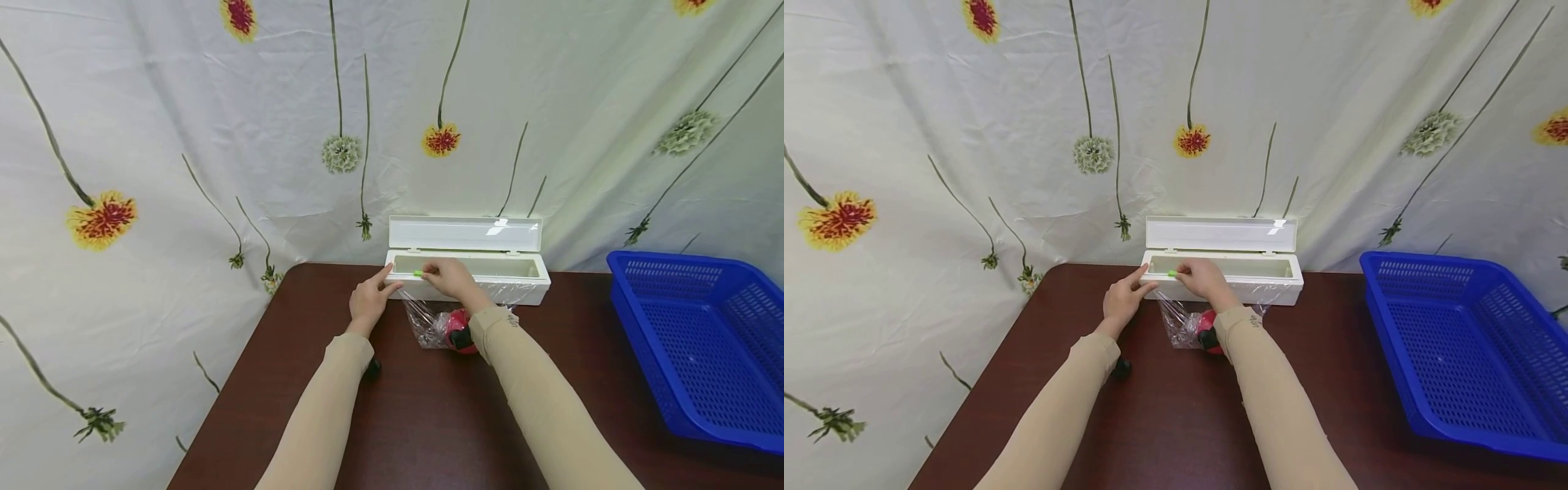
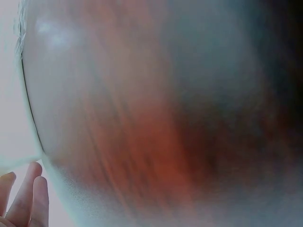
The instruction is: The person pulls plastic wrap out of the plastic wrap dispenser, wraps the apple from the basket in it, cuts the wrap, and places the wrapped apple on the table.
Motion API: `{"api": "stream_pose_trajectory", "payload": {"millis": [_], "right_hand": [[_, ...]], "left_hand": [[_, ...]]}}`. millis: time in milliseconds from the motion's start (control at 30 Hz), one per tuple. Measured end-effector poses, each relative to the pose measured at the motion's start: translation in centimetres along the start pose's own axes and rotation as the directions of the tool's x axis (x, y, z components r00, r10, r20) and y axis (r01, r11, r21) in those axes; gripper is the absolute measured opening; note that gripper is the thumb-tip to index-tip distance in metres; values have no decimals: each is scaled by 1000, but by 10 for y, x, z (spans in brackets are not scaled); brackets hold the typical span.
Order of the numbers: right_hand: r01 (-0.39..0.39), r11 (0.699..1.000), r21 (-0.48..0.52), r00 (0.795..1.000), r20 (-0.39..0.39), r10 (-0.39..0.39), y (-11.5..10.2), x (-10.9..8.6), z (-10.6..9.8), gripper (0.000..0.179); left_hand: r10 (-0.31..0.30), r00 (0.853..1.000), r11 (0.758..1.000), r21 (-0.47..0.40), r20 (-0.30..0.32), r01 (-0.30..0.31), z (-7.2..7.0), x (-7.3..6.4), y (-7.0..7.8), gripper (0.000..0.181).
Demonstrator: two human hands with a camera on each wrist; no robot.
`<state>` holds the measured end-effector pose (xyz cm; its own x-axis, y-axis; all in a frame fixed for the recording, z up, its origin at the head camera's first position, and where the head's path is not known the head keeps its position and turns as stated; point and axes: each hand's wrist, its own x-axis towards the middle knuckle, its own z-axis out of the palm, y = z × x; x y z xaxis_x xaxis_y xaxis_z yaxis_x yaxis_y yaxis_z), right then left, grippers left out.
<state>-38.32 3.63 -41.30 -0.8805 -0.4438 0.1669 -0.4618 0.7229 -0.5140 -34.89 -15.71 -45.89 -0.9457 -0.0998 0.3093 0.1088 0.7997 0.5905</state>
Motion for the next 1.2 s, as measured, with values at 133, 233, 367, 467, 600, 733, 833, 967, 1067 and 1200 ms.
{"api": "stream_pose_trajectory", "payload": {"millis": [133,233,367,467,600,733,833,967,1067,1200], "right_hand": [[5,1000,-8,1000,-9,-5,1,-1,0,24],[1,1000,-7,1000,-8,-1,2,-2,0,25],[2,1000,-11,1000,-8,-2,2,-3,-1,25],[6,1000,-16,1000,-9,-7,3,-3,-1,26],[3,1000,-16,1000,-3,-3,5,-3,-2,26],[-5,1000,-15,1000,2,5,4,-4,-4,27],[-3,1000,-14,1000,1,3,4,-5,-5,27],[4,1000,-12,1000,-5,-4,4,-5,-6,26],[3,1000,-11,1000,-11,-3,6,-6,-6,25],[5,1000,-6,1000,-13,-5,9,-6,-5,25]], "left_hand": [[1,1000,1000,-4,-6,-1,0,-1,0,60],[-4,1000,1000,1,-7,4,0,-1,0,60],[-6,1000,1000,9,-5,6,0,-1,0,60],[-4,1000,1000,6,-4,4,-1,-1,0,60],[2,1000,1000,0,-3,-2,-3,-2,1,60],[5,1000,1000,0,-3,-5,-3,-2,2,60],[3,1000,1000,1,-3,-3,-4,-1,2,59],[-2,1000,1000,3,-2,2,-4,-1,2,59],[-1,1000,1000,3,-1,1,-3,-1,2,59],[-2,1000,1000,-2,1,2,-2,-1,1,59]]}}
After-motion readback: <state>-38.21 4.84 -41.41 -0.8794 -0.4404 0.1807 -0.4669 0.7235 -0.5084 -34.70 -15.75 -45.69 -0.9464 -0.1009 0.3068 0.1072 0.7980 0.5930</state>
